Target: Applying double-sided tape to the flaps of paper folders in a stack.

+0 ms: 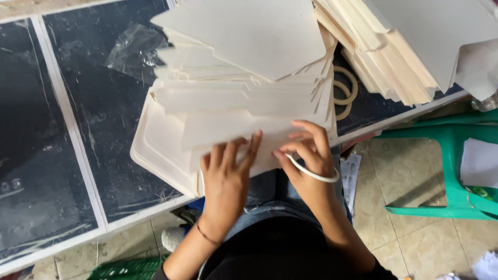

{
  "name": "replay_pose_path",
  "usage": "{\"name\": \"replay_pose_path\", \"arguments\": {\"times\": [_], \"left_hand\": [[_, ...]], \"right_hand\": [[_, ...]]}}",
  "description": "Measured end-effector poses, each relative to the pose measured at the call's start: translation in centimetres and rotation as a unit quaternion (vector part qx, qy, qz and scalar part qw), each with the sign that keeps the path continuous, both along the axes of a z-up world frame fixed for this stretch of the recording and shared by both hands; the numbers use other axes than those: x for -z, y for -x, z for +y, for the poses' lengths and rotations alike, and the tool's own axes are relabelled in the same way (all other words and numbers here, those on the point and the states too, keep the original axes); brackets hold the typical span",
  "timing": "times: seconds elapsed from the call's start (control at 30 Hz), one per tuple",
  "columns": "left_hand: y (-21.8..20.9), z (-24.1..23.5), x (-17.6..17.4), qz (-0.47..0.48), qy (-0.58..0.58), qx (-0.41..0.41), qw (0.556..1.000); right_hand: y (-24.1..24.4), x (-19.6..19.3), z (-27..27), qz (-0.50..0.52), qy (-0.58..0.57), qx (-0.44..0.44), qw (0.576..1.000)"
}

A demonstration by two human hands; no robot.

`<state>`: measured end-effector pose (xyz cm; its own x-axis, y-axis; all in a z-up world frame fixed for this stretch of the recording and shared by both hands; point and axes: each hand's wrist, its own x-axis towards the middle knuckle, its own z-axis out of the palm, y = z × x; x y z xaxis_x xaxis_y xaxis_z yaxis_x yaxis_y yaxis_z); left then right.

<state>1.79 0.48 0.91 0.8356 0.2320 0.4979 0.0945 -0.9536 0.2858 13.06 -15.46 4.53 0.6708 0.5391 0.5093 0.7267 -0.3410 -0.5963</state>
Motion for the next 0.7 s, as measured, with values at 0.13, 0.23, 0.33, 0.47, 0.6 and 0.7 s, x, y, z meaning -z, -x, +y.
{"name": "replay_pose_path", "arguments": {"times": [0.13, 0.23, 0.33, 0.47, 0.6, 0.7], "left_hand": [[-0.8, 2.1, 0.3, -0.012, -0.009, 0.01, 1.0], [0.4, 0.9, 0.1, 0.0, -0.014, 0.016, 1.0], [1.2, -0.7, 0.4, 0.025, -0.03, -0.002, 0.999], [0.8, -1.8, 1.5, 0.031, -0.029, 0.01, 0.999], [0.0, -2.8, 2.1, 0.025, -0.06, -0.001, 0.998], [0.1, -2.2, 1.6, 0.026, -0.054, -0.001, 0.998]], "right_hand": [[-0.6, 1.4, 1.1, 0.022, 0.018, -0.017, 0.999], [-0.6, 1.9, 1.0, -0.009, 0.023, -0.005, 1.0], [-0.7, 1.9, 0.6, -0.023, 0.044, -0.006, 0.999], [-0.2, 1.8, 0.6, -0.013, 0.024, -0.032, 0.999], [1.0, 2.6, 0.7, -0.067, 0.001, -0.031, 0.997], [2.7, 0.5, 0.0, 0.026, -0.042, -0.042, 0.998]]}}
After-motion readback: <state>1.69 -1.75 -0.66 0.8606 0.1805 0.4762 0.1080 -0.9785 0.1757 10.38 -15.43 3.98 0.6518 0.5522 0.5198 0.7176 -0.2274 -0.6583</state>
